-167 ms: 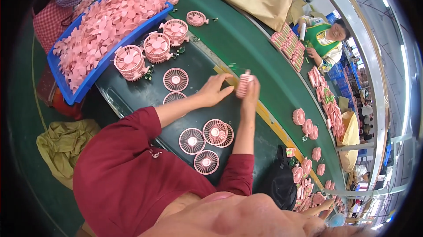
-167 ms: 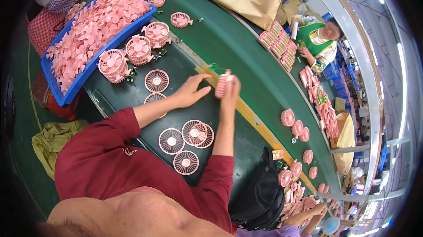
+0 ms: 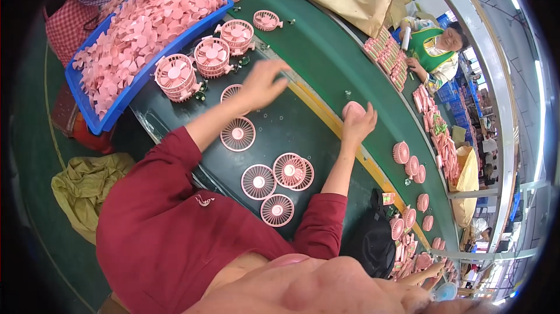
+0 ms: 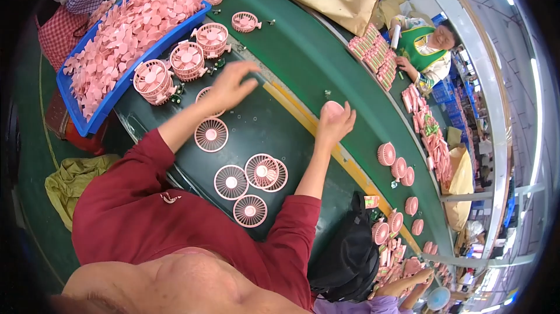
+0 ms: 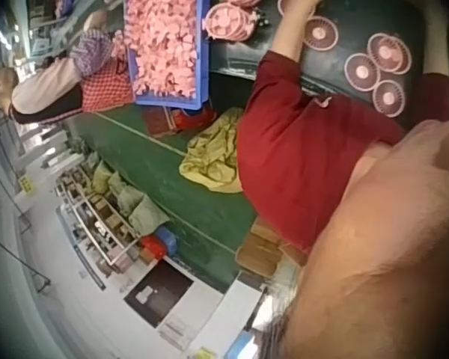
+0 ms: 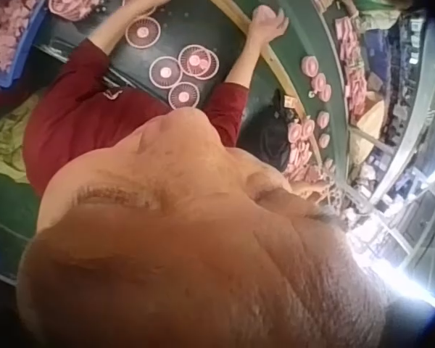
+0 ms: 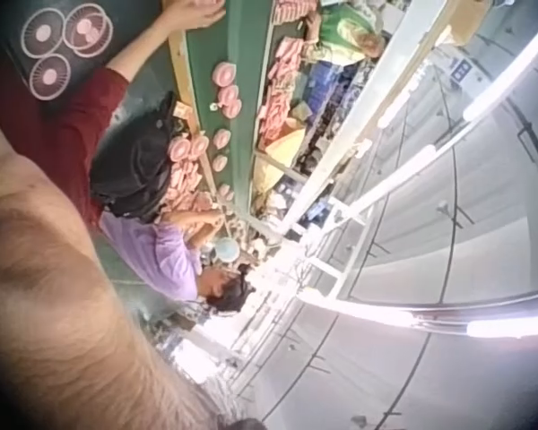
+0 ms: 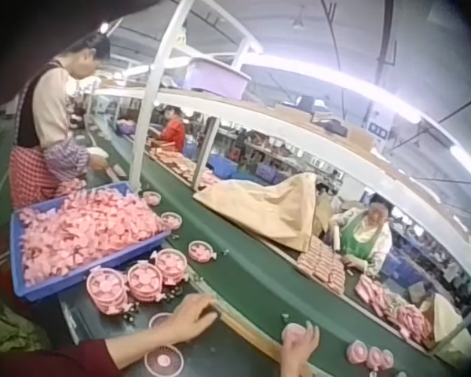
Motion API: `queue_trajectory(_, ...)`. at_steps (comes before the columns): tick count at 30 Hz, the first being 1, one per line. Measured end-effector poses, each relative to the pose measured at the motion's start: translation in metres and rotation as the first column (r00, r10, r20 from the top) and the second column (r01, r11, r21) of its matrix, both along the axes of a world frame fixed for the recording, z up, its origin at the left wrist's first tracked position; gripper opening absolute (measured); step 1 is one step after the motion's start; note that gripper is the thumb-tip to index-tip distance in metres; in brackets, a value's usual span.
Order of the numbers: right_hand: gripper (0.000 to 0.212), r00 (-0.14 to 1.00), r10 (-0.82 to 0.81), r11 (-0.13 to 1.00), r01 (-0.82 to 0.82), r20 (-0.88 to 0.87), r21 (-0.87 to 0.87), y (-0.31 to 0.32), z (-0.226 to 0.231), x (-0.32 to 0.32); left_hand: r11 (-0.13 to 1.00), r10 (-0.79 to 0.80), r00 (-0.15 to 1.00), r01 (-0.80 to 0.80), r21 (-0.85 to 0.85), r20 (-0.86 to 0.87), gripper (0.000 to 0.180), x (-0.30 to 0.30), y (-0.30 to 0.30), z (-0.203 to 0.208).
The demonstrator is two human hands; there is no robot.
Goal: The person assembles small fans by pressing fan cover pieces together over the fan mechanisms by hand and placing the assembled units onto the conveyor belt.
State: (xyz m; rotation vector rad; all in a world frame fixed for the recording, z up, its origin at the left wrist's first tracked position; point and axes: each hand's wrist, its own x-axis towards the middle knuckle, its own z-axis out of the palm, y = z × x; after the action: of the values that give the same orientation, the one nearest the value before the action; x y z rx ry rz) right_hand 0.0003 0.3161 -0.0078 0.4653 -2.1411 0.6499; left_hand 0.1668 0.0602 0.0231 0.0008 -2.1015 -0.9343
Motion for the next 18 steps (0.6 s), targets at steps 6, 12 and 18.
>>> queue_trajectory(6, 0.032, 0.577, 0.601, 0.735, -0.671, 0.553, -0.099, -0.046, 0.038, 0.089, 0.994, 0.104, 0.993, -0.102, -0.043, 0.061, 0.025, -0.001, -0.074, -0.011)
queue_trajectory(12, 0.074, 0.354, 0.577, 0.467, -0.882, 0.736, 0.058, -0.012, 0.039, 0.150, 0.987, 0.152, 0.978, -0.142, -0.082, 0.145, 0.031, -0.051, -0.090, -0.008)
queue_trajectory(18, 0.062, 0.468, 0.536, 0.560, -0.820, 0.702, 0.119, -0.005, 0.017, 0.173, 0.926, 0.376, 0.881, -0.346, -0.150, 0.288, 0.042, -0.148, -0.134, -0.018)
